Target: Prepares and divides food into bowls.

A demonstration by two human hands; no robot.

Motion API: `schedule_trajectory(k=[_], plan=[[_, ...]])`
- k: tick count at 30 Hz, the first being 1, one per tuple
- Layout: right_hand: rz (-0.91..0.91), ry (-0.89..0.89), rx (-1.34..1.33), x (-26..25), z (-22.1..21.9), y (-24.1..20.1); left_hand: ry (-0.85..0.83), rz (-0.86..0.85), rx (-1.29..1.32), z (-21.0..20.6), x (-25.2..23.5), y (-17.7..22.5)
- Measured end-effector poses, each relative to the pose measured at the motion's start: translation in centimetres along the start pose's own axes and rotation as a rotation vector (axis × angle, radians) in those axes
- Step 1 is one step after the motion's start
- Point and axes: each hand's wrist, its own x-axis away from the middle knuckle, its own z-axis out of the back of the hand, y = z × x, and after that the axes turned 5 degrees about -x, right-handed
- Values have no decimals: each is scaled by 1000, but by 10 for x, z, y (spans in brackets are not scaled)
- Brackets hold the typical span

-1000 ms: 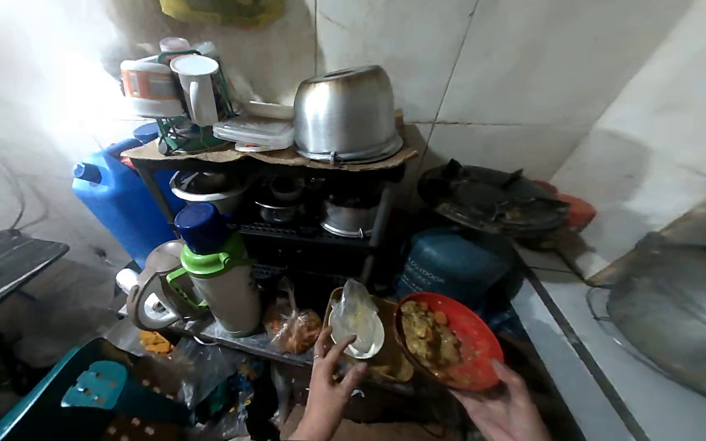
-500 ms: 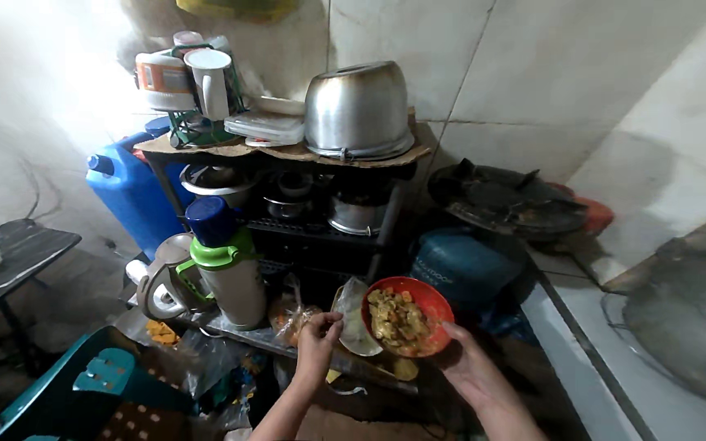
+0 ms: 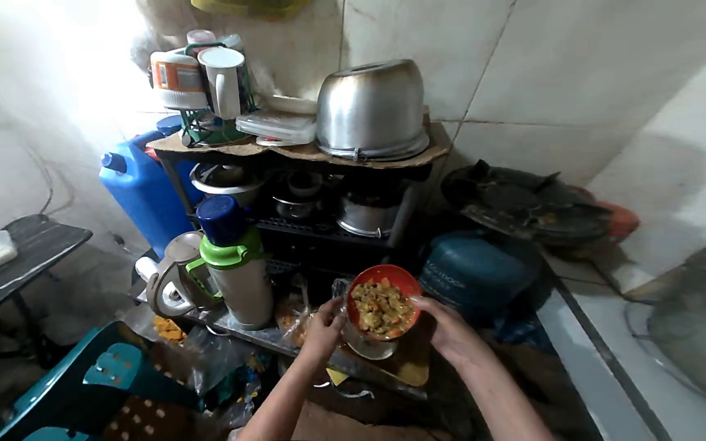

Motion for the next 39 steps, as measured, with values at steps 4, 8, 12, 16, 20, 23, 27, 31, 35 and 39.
schedule_trajectory(k=[4, 8, 12, 16, 20, 23, 27, 31, 35, 39], plan=[[24, -32, 192, -3, -8, -6, 60, -56, -94, 3, -1, 0], [-3, -55, 387, 0, -25, -20, 62, -38, -159, 3, -1, 4], [-17, -80, 502, 3, -48, -29, 45, -29, -206, 4, -3, -3], [-32, -109, 528, -6, -52, -23, 40, -36, -141, 8, -1, -12], [-41, -122, 451, -7, -42, -12, 25, -35, -142, 20, 3, -18], [-40, -113, 333, -10, -29, -1, 41, -33, -102, 24, 6, -25], [3, -40, 41, -14, 4, 21, 53, -1, 2, 26, 12, -25], [-20, 48, -271, 6, 21, 18, 52, 21, -59, 31, 14, -30], [-21, 112, -366, 17, 28, 8, 63, 6, -245, 40, 14, -25], [-35, 105, -404, 23, 21, -2, 74, -5, -58, 45, 13, -16]])
